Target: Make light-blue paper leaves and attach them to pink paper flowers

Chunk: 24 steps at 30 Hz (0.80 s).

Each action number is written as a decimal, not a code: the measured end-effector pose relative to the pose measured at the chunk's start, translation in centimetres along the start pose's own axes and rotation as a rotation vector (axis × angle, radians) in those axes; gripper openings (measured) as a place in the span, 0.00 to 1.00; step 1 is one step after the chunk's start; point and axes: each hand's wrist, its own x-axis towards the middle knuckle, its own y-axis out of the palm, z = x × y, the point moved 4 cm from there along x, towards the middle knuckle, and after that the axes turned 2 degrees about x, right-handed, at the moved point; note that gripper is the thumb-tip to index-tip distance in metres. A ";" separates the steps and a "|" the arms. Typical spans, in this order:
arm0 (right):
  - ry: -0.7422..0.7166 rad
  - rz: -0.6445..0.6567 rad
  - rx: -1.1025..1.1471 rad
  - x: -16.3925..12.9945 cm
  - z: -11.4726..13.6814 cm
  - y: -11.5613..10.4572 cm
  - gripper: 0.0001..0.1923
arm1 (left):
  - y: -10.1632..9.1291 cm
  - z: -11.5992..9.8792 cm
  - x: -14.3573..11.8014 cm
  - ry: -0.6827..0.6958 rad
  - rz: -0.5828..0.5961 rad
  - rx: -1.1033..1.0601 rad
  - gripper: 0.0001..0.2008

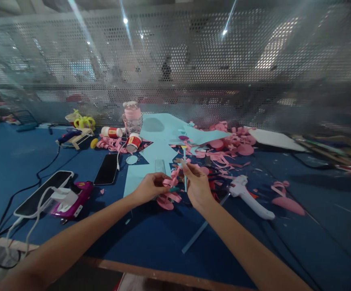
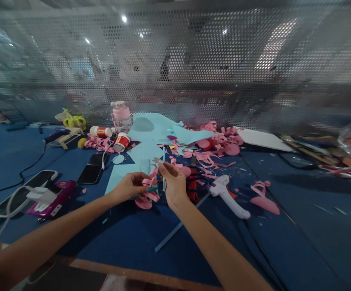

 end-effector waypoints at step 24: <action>0.051 -0.015 -0.107 1.0 -0.4 -1.0 0.17 | -3.6 -0.6 1.0 0.159 -0.284 0.045 0.20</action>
